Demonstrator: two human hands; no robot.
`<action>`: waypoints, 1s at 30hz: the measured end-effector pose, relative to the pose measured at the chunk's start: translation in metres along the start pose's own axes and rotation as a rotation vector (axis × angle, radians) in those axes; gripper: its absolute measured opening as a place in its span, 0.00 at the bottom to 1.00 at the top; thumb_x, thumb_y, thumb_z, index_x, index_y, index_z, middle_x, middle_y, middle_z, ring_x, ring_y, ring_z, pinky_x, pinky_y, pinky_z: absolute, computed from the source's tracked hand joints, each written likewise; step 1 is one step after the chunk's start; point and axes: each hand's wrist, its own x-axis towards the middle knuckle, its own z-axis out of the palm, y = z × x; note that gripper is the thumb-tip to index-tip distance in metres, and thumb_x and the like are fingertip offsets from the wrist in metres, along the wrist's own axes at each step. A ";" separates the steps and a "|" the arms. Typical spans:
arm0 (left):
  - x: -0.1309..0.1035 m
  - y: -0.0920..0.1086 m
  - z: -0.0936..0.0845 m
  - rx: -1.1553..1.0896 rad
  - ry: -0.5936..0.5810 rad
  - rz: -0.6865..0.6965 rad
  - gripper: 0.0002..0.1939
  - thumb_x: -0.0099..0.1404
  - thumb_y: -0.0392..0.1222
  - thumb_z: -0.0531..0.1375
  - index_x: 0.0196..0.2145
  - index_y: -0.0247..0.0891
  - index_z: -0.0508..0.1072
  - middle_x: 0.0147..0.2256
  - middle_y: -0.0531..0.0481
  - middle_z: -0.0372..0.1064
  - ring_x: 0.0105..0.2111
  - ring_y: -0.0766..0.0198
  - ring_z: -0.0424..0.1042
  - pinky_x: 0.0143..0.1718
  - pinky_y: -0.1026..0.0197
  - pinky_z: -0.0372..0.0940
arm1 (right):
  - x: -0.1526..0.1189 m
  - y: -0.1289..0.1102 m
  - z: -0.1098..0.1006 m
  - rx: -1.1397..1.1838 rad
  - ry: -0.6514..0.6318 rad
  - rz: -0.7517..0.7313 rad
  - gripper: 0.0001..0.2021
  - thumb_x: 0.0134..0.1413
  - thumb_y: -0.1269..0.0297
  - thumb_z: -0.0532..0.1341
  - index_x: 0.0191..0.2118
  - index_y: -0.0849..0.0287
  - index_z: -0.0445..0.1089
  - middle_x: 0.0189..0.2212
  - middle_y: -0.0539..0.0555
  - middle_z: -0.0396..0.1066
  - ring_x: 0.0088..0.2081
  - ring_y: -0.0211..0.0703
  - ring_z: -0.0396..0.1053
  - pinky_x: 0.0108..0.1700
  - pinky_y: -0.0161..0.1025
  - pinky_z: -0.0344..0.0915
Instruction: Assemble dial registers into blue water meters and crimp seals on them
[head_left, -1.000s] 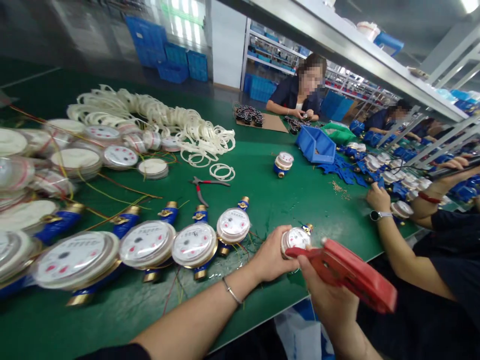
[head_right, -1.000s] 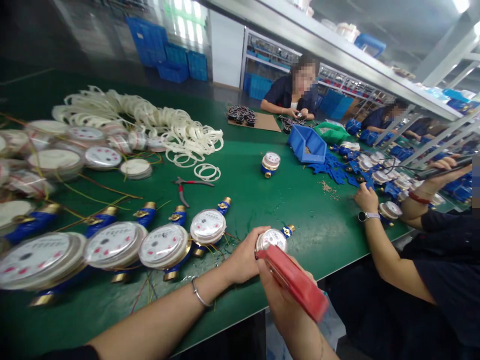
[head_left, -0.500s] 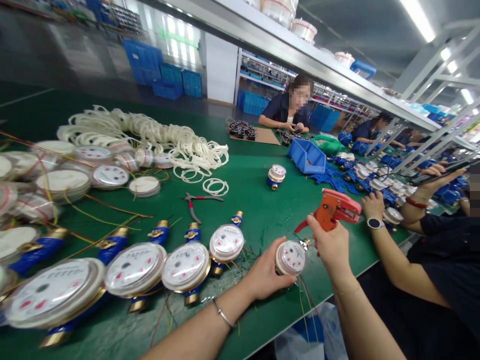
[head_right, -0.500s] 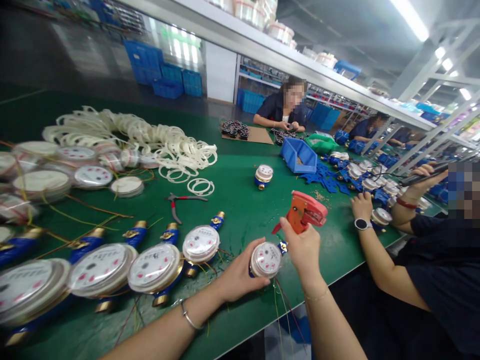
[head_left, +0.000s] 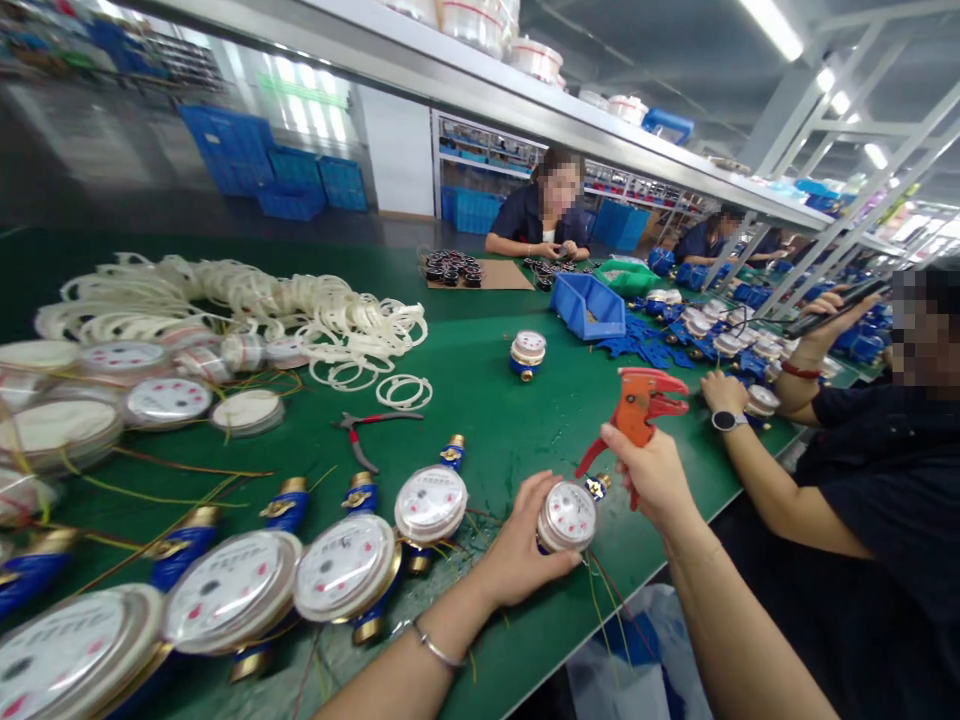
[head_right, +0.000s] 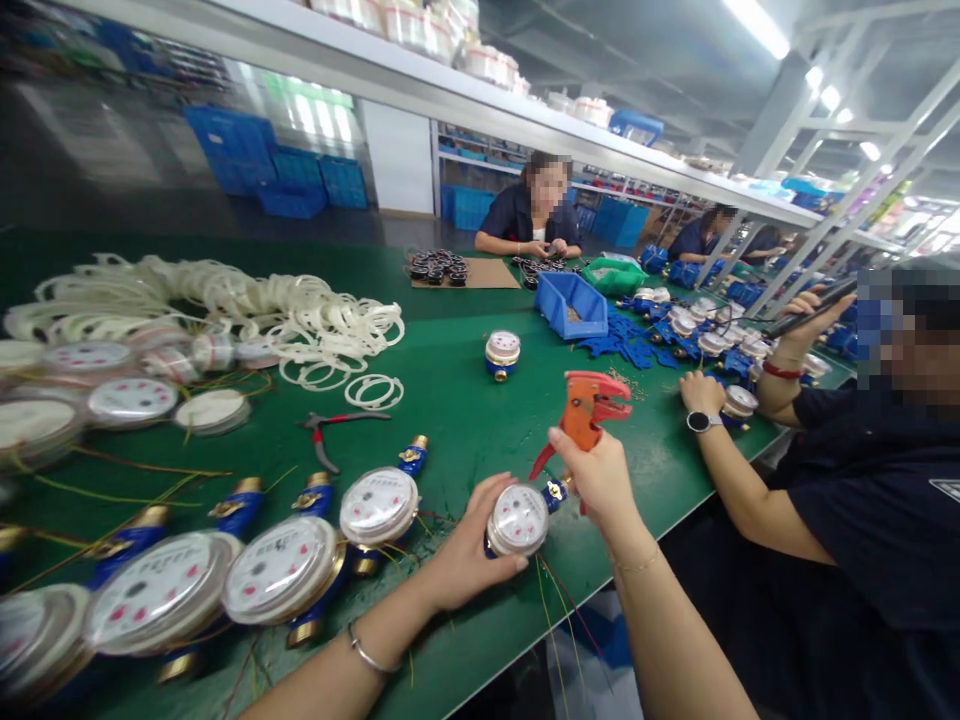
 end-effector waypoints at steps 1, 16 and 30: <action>0.001 0.001 -0.001 0.004 -0.009 0.000 0.43 0.49 0.42 0.68 0.58 0.37 0.54 0.60 0.40 0.45 0.62 0.49 0.47 0.63 0.47 0.43 | 0.000 0.008 -0.009 0.032 0.029 0.035 0.22 0.44 0.42 0.61 0.30 0.59 0.62 0.14 0.43 0.59 0.13 0.31 0.54 0.15 0.30 0.50; 0.032 0.027 -0.019 0.105 -0.200 -0.042 0.53 0.46 0.37 0.68 0.62 0.38 0.41 0.62 0.36 0.45 0.62 0.48 0.49 0.62 0.44 0.43 | 0.004 0.105 -0.071 -0.332 0.240 -0.052 0.37 0.51 0.50 0.56 0.59 0.72 0.49 0.54 0.78 0.55 0.56 0.65 0.56 0.52 0.62 0.56; 0.038 0.039 -0.021 0.195 -0.292 -0.058 0.58 0.49 0.37 0.66 0.63 0.41 0.28 0.56 0.43 0.56 0.54 0.55 0.62 0.60 0.48 0.51 | 0.004 0.090 -0.027 -0.699 -0.458 -0.740 0.17 0.59 0.57 0.56 0.51 0.59 0.63 0.50 0.57 0.64 0.47 0.45 0.66 0.48 0.49 0.66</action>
